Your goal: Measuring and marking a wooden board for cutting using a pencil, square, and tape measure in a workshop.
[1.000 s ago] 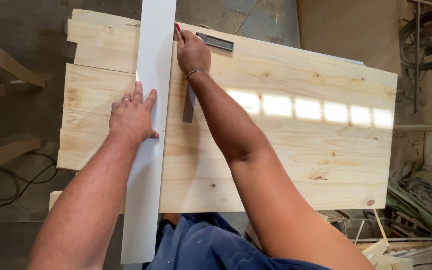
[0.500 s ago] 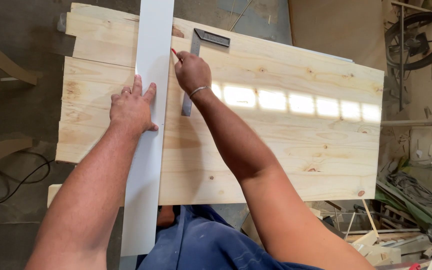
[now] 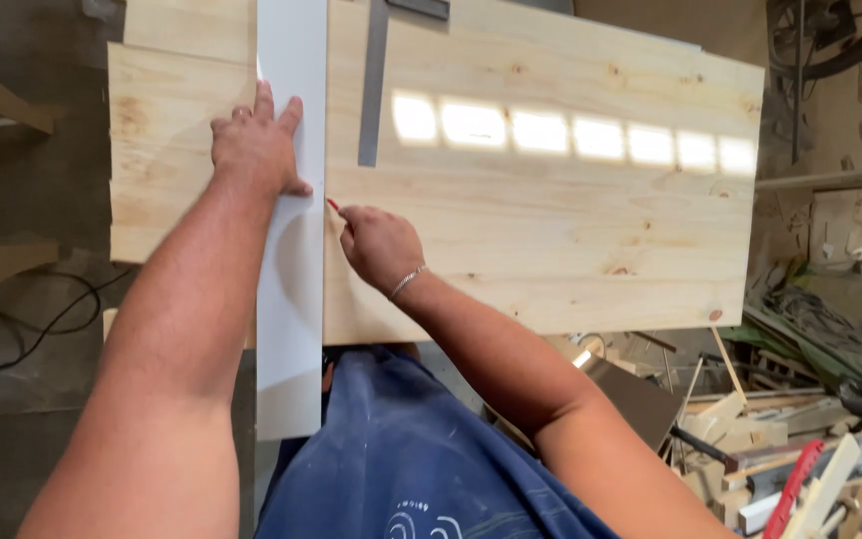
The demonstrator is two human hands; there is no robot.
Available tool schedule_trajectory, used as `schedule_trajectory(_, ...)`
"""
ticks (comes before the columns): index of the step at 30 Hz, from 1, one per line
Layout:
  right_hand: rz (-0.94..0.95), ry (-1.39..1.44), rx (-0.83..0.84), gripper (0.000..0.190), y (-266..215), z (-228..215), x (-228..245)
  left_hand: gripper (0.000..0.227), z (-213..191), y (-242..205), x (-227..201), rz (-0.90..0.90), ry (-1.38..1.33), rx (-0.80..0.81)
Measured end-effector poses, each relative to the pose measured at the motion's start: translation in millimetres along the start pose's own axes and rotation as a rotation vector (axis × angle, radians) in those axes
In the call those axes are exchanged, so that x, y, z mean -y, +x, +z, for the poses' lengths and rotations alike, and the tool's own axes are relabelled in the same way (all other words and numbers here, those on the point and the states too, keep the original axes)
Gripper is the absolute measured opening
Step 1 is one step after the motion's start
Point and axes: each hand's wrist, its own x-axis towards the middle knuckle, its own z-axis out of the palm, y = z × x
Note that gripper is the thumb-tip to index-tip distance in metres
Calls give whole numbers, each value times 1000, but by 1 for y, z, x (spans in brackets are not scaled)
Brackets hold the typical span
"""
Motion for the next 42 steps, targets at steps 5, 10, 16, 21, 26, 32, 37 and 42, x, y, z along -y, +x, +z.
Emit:
schedule_trajectory(5,-129,-79,133,23,-95,12,18,131,4,5,-1,-13,31,15)
schedule_trajectory(10,-292,-88,427,24,-165,29,15,131,0,-5,-1,-6,17,33)
schedule_trajectory(16,-221,126,631,36,-137,-7,-31,130,-10,-11,-2,-12,-6,44)
schedule_trajectory(21,-197,22,15,29,-93,-9,-143,120,22,12,7,48,-66,-144)
schedule_trajectory(26,-296,-303,-278,37,-61,-3,-192,118,14,4,7,36,-137,-152)
schedule_trajectory(32,-334,-61,-428,40,135,-53,-159,115,-1,-1,1,3,-157,-79)
schedule_trajectory(37,-309,-45,-210,30,388,-55,-157,119,-12,1,-2,-35,-157,-18)
schedule_trajectory(42,-181,215,424,29,444,-99,-128,118,-19,4,-5,-75,-133,31)
